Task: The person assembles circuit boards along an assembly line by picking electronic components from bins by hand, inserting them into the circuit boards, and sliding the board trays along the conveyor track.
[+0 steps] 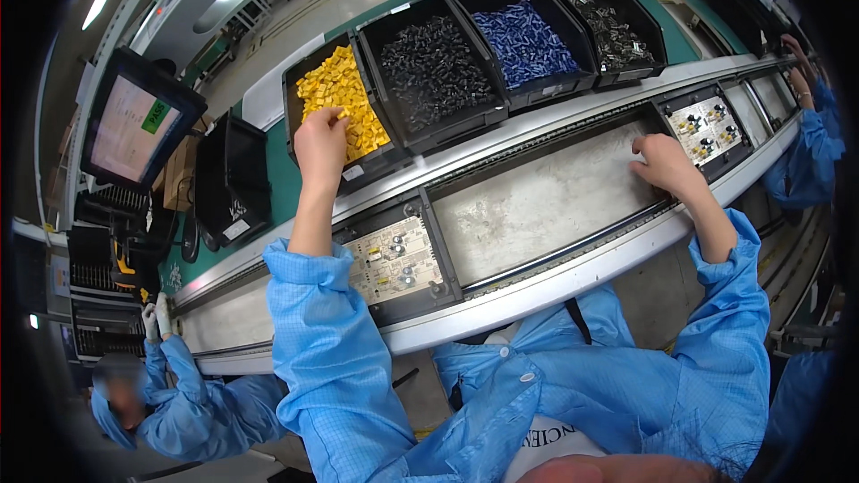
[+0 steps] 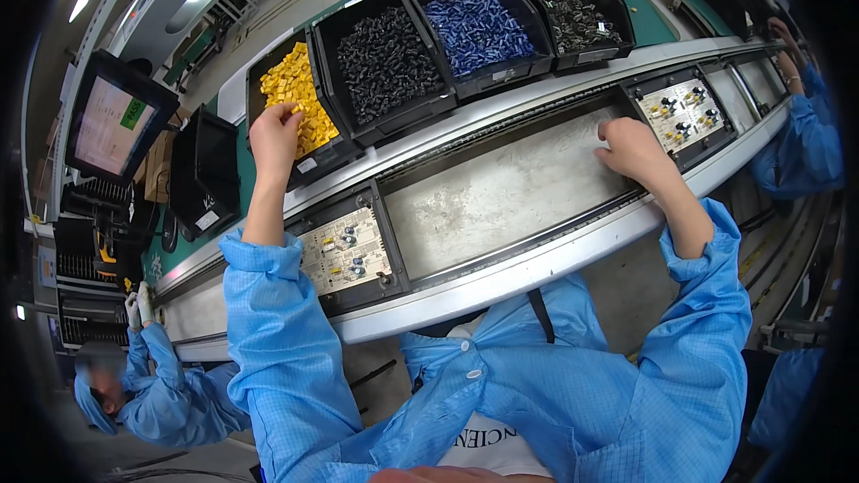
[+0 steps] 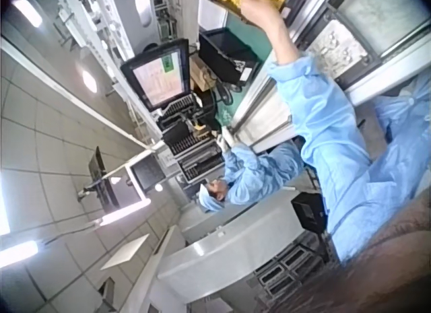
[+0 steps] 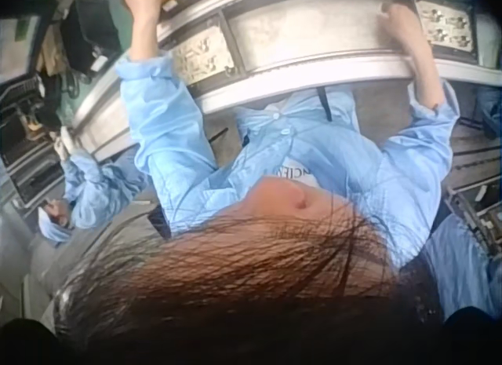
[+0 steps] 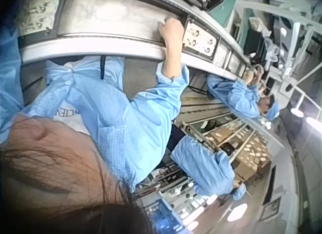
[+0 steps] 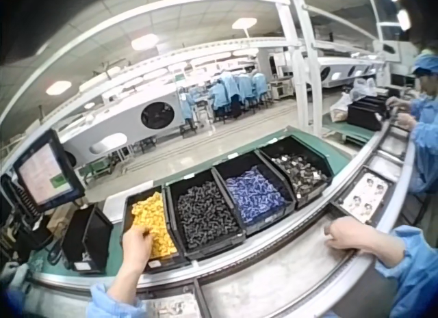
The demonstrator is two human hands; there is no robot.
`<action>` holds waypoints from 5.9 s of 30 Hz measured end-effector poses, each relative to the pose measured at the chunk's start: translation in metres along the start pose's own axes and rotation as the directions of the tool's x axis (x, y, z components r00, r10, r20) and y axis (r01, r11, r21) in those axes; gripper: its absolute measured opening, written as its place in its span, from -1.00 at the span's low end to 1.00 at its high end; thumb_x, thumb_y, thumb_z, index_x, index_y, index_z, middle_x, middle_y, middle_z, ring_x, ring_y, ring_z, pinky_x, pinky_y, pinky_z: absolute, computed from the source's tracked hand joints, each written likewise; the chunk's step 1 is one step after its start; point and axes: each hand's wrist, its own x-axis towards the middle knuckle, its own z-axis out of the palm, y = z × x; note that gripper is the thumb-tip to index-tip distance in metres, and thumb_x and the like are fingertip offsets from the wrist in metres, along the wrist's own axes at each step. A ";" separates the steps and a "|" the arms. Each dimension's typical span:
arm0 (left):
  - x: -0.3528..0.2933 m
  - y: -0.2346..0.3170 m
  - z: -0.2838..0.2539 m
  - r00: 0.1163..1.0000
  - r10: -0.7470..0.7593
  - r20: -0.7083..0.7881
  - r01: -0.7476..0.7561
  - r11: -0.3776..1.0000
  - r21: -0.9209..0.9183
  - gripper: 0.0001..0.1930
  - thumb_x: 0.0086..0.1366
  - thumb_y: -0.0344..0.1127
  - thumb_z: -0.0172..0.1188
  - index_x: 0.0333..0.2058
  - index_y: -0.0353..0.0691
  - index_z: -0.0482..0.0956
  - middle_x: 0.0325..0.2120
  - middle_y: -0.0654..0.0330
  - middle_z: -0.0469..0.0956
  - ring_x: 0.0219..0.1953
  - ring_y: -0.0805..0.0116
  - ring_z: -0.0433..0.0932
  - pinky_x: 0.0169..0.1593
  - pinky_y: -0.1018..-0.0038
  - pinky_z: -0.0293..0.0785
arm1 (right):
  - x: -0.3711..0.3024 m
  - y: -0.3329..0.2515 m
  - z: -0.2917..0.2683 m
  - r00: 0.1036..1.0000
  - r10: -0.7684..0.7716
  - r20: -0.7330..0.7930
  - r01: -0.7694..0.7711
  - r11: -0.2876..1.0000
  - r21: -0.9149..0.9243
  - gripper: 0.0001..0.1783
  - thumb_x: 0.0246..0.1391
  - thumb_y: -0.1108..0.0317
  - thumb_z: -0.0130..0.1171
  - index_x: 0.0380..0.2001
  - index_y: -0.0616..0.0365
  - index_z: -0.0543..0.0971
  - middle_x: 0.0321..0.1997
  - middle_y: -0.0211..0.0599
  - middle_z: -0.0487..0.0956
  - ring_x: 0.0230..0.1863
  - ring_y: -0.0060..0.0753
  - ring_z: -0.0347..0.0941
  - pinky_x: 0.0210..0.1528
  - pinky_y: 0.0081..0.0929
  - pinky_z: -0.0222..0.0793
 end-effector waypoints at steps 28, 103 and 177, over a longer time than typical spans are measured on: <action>-0.115 0.019 -0.056 0.857 -0.257 0.447 0.469 0.028 -0.883 -0.91 0.16 -0.56 0.25 -0.34 -0.36 0.54 -0.48 0.12 0.61 -0.58 0.54 0.45 -0.52 0.67 0.36 | 0.182 -0.103 -0.028 0.959 0.021 -0.283 0.156 0.795 0.587 -0.92 0.08 0.42 0.24 -0.36 0.19 0.61 -0.53 -0.46 0.53 -0.46 -0.63 0.44 -0.40 -0.61 0.34; -0.125 0.028 -0.060 0.766 -0.110 0.634 0.578 -0.316 -0.753 -0.65 0.19 -0.65 0.09 -0.01 -0.49 0.46 -0.06 -0.07 0.53 -0.16 0.35 0.54 -0.06 0.56 0.48 | 0.048 -0.206 0.003 0.784 -0.490 0.381 -0.506 -0.149 0.850 -0.85 0.10 0.52 0.22 -0.23 0.30 0.60 -0.36 -0.31 0.63 -0.38 -0.59 0.57 -0.32 -0.74 0.52; -0.166 0.110 -0.053 0.917 0.272 0.290 -0.181 0.935 -0.305 -0.86 -0.11 -0.57 0.34 -0.51 -0.30 0.59 -0.42 0.17 0.50 -0.33 0.16 0.51 -0.29 0.31 0.46 | 0.040 -0.210 -0.014 0.802 -0.501 0.324 -0.334 0.073 0.940 -0.74 0.23 0.43 0.11 -0.09 0.36 0.58 -0.39 -0.30 0.62 -0.38 -0.63 0.57 -0.35 -0.76 0.52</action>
